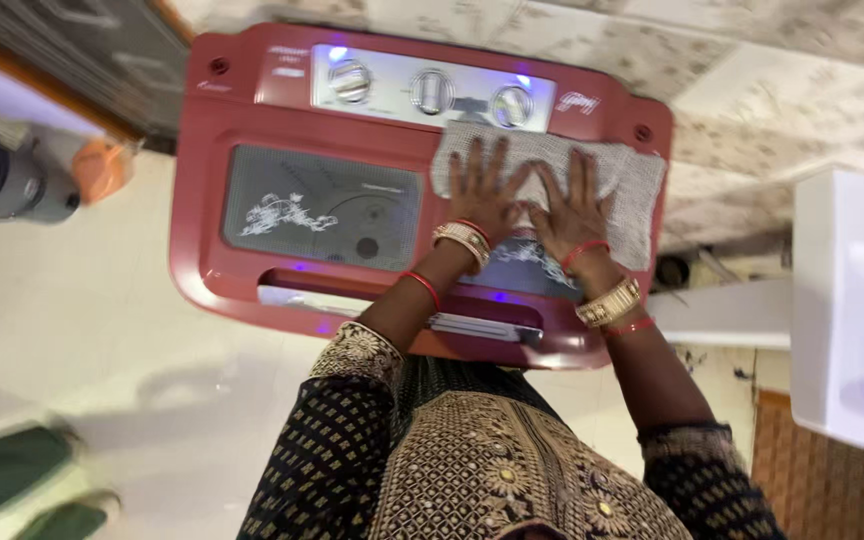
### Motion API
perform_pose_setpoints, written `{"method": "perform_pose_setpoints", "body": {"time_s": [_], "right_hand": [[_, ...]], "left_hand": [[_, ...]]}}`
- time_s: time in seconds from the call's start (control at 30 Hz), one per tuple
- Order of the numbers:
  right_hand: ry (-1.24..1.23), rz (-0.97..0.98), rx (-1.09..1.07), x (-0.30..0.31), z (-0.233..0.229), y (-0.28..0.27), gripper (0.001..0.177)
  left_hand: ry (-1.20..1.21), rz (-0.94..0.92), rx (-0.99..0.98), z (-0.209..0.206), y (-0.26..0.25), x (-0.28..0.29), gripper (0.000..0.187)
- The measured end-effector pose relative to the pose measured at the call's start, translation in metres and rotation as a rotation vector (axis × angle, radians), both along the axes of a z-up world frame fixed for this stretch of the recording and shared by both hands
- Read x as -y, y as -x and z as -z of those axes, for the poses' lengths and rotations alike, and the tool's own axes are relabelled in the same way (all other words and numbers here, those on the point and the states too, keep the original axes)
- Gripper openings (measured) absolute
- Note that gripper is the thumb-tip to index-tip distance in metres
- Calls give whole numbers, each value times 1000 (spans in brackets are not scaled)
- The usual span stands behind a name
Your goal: The person wipes the exterior and top lids of a washing machine and a nearby sink with a cloth.
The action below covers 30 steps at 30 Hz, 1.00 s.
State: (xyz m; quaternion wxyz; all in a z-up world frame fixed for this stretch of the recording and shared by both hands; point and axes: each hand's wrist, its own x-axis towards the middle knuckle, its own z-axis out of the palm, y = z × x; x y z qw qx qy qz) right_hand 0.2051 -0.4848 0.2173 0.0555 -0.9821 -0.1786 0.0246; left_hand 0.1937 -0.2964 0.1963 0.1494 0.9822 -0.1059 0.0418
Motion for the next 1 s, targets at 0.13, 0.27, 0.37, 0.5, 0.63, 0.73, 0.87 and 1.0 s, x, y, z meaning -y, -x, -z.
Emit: {"method": "perform_pose_setpoints", "body": {"time_s": [0.13, 0.27, 0.37, 0.5, 0.63, 0.73, 0.87, 1.0], "right_hand": [[-22, -29, -8, -7, 0, 30, 72], [-21, -6, -40, -17, -1, 17, 71], [12, -53, 48, -45, 9, 8, 73], [-35, -120, -1, -115, 17, 5, 75], [41, -233, -170, -207, 12, 6, 74], [54, -399, -85, -258, 13, 4, 71], [-25, -470, -70, -261, 15, -7, 69], [0, -402, -77, -228, 14, -11, 72]], "left_hand": [[-3, 25, -56, 3, 35, -8, 67], [-89, 31, -97, 5, 20, -15, 71], [-6, -7, 14, 16, 6, -41, 67], [3, -131, 146, 39, 17, -111, 65], [-55, -191, 125, 49, 36, -207, 67], [-21, -259, 6, 42, 51, -268, 66], [-9, -299, -23, 39, 44, -280, 67], [-7, -266, 72, 50, 37, -243, 67]]}}
